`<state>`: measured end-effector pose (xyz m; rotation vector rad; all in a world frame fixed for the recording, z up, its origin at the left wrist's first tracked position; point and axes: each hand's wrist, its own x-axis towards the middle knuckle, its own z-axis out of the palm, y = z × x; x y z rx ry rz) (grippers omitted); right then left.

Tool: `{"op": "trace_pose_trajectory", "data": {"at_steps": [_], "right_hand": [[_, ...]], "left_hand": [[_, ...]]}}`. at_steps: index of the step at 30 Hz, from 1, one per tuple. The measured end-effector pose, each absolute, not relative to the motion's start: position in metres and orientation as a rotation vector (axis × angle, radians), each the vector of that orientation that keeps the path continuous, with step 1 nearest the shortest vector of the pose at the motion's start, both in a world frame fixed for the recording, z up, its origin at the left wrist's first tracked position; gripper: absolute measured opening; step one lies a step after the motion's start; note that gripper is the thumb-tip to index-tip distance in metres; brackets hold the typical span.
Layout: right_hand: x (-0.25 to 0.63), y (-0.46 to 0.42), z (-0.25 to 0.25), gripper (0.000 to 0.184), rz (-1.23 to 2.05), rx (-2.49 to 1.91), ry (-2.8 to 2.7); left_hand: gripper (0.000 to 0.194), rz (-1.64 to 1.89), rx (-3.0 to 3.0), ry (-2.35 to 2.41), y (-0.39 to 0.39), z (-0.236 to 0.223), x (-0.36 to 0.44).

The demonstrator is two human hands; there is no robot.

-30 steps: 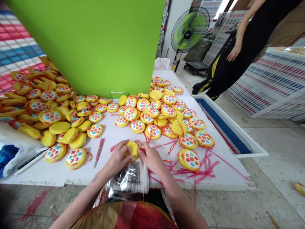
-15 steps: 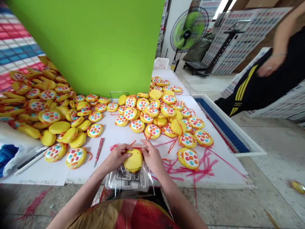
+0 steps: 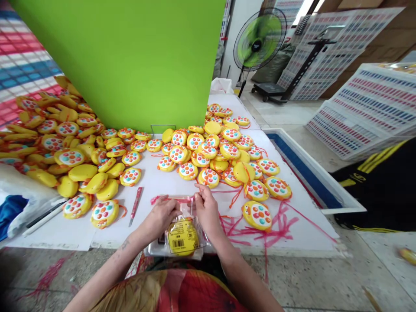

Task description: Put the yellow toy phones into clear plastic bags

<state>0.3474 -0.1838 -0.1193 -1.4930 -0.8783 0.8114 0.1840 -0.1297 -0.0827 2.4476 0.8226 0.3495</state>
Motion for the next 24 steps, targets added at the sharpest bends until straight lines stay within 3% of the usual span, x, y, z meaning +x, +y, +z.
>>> {"op": "trace_pose_trajectory", "data": {"at_steps": [4, 7, 9, 13, 17, 24], "right_hand": [[0.345, -0.186, -0.116, 0.034, 0.842, -1.465, -0.85], [0.343, -0.188, -0.116, 0.034, 0.84, -1.426, -0.84], [0.342, -0.189, -0.116, 0.032, 0.816, -1.409, -0.863], [0.342, -0.188, -0.11, 0.027, 0.59, -1.459, -1.071], [0.346, -0.185, -0.099, 0.027, 0.247, -1.474, -1.509], [0.35, -0.177, -0.1, 0.032, 0.15, -1.694, -1.989]], "left_hand": [[0.008, 0.635, 2.219, 0.926, -0.13, -0.088, 0.182], [0.032, 0.851, 1.848, 1.133, -0.13, -0.091, 0.174], [0.042, 0.799, 1.638, 1.18, -0.129, -0.097, 0.17], [0.029, 0.561, 1.437, 1.041, -0.131, -0.109, 0.173], [0.024, 0.626, 1.34, 1.006, -0.135, -0.109, 0.182], [0.024, 0.756, 1.186, 1.05, -0.139, -0.103, 0.186]]}}
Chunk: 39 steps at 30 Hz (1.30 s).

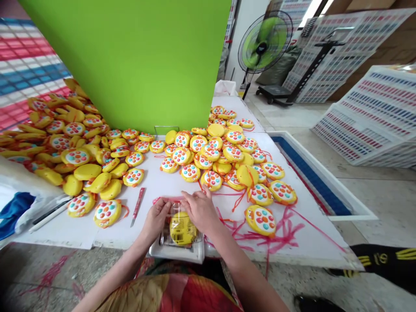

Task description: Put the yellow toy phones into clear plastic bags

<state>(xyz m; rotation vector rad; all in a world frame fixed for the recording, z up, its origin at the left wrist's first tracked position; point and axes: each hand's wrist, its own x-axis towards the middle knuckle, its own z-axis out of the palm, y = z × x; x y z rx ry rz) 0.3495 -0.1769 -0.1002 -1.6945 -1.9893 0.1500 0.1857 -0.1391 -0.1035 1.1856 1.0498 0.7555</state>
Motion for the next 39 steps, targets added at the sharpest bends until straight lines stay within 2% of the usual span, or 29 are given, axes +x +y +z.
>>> {"op": "trace_pose_trajectory", "data": {"at_steps": [5, 9, 12, 16, 19, 23, 25, 28, 31, 34, 37, 39], "right_hand": [[0.349, -0.174, -0.094, 0.03, 0.224, -1.531, -1.867], [0.342, -0.171, -0.092, 0.039, 0.175, -1.428, -1.883], [0.333, -0.169, -0.095, 0.044, 0.076, -1.43, -1.986], [0.32, -0.169, -0.1, 0.04, 0.079, -1.444, -1.991], [0.32, -0.165, -0.103, 0.034, 0.274, -1.467, -1.687], [0.361, -0.159, -0.106, 0.023, 0.574, -1.374, -0.889], [0.398, -0.16, -0.106, 0.022, 0.597, -1.227, -0.518], [0.451, -0.175, -0.109, 0.023, 0.464, -1.106, -0.238], [0.475, -0.198, -0.116, 0.017, 0.378, -1.177, -0.288], [0.471, -0.219, -0.124, 0.012, 0.645, -1.54, -0.705], [0.458, -0.227, -0.122, 0.021, 0.906, -1.805, -1.168], [0.454, -0.224, -0.114, 0.03, 0.843, -1.818, -1.188]], "left_hand": [[0.026, 0.689, 1.088, 0.988, -0.139, -0.101, 0.184], [0.032, 0.593, 1.108, 0.881, -0.137, -0.094, 0.183], [0.027, 0.61, 1.37, 0.877, -0.136, -0.09, 0.182], [0.022, 0.585, 1.739, 0.938, -0.138, -0.085, 0.182], [0.026, 0.535, 1.806, 0.931, -0.138, -0.082, 0.181], [0.027, 0.537, 1.588, 0.904, -0.134, -0.092, 0.177], [0.029, 0.55, 1.339, 0.923, -0.13, -0.103, 0.174], [0.035, 0.573, 1.075, 0.918, -0.126, -0.116, 0.17], [0.04, 0.575, 0.993, 0.88, -0.123, -0.121, 0.168], [0.045, 0.558, 0.971, 0.859, -0.121, -0.12, 0.167], [0.046, 0.531, 0.974, 0.879, -0.12, -0.117, 0.166], [0.043, 0.519, 0.982, 0.895, -0.12, -0.114, 0.167]]}}
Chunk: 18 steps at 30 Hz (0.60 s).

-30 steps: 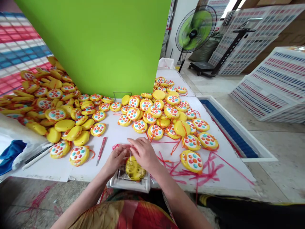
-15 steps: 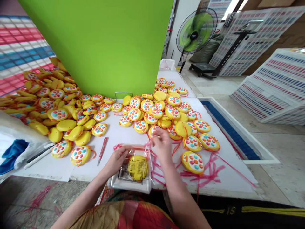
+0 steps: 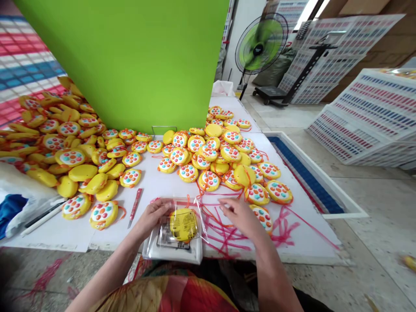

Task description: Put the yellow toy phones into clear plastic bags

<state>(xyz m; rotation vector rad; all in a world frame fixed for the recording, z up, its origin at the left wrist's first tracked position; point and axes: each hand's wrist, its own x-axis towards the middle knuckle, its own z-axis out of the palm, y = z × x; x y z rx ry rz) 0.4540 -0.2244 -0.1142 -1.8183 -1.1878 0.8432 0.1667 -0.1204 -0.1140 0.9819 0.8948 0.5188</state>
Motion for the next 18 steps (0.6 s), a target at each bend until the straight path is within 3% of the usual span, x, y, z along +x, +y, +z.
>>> {"op": "trace_pose_trajectory", "data": {"at_steps": [3, 6, 13, 18], "right_hand": [[0.456, -0.214, -0.101, 0.037, 0.482, -1.782, -1.008], [0.452, -0.203, -0.093, 0.031, 0.197, -1.783, -1.018], [0.392, -0.186, -0.116, 0.026, 0.966, -1.601, -1.34], [0.379, -0.178, -0.127, 0.016, 1.058, -1.544, -1.23]], "left_hand": [[0.039, 0.527, 0.98, 0.911, -0.122, -0.111, 0.168], [0.036, 0.539, 0.971, 0.919, -0.124, -0.11, 0.169], [0.037, 0.567, 0.982, 0.845, -0.125, -0.111, 0.168], [0.04, 0.54, 0.927, 0.788, -0.122, -0.117, 0.165]]}}
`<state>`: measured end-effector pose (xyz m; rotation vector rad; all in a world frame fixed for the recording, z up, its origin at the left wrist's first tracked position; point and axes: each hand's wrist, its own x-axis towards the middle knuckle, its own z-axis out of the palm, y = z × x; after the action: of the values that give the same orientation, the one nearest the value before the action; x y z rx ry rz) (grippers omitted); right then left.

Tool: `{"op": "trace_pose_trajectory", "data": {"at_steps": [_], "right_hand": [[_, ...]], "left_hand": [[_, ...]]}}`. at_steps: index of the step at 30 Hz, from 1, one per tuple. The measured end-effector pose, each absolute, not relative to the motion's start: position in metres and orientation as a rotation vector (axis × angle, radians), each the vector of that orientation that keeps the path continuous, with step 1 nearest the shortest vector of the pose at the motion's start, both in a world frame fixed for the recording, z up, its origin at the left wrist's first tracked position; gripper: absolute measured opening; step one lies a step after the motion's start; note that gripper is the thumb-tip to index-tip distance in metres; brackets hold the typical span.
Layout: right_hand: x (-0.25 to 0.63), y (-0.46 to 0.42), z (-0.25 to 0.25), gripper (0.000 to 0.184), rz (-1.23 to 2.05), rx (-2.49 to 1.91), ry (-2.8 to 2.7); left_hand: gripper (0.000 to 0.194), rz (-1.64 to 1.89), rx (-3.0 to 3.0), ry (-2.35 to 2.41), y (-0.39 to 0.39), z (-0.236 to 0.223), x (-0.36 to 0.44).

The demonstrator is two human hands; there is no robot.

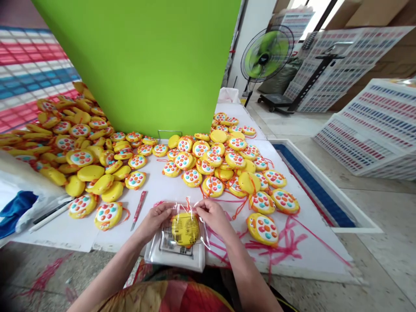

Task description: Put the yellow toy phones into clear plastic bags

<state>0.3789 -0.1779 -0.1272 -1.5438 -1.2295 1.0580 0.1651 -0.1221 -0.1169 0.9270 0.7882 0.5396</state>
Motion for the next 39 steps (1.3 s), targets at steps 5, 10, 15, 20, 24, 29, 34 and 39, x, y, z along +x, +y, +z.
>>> {"op": "trace_pose_trajectory", "data": {"at_steps": [5, 10, 15, 20, 24, 29, 34, 39], "right_hand": [[0.385, -0.179, -0.126, 0.017, 1.144, -1.46, -1.038], [0.387, -0.181, -0.129, 0.027, 1.197, -1.406, -0.867], [0.39, -0.182, -0.134, 0.02, 1.201, -1.411, -0.858], [0.389, -0.179, -0.137, 0.012, 1.161, -1.46, -0.902], [0.387, -0.176, -0.132, 0.014, 1.121, -1.482, -0.991], [0.387, -0.179, -0.124, 0.029, 1.084, -1.579, -0.992], [0.378, -0.183, -0.124, 0.045, 1.145, -1.492, -1.211], [0.385, -0.189, -0.124, 0.046, 1.017, -1.507, -1.28]], "left_hand": [[0.042, 0.545, 0.856, 0.723, -0.118, -0.126, 0.159], [0.043, 0.559, 0.777, 0.742, -0.115, -0.127, 0.155], [0.028, 0.571, 0.766, 0.738, -0.116, -0.122, 0.156], [0.013, 0.638, 0.693, 0.8, -0.117, -0.117, 0.158], [0.027, 0.666, 0.692, 0.773, -0.119, -0.113, 0.16], [0.05, 0.753, 0.779, 0.832, -0.126, -0.113, 0.168], [0.046, 0.803, 0.818, 0.865, -0.131, -0.11, 0.172], [0.052, 0.745, 0.868, 0.885, -0.13, -0.114, 0.173]]}}
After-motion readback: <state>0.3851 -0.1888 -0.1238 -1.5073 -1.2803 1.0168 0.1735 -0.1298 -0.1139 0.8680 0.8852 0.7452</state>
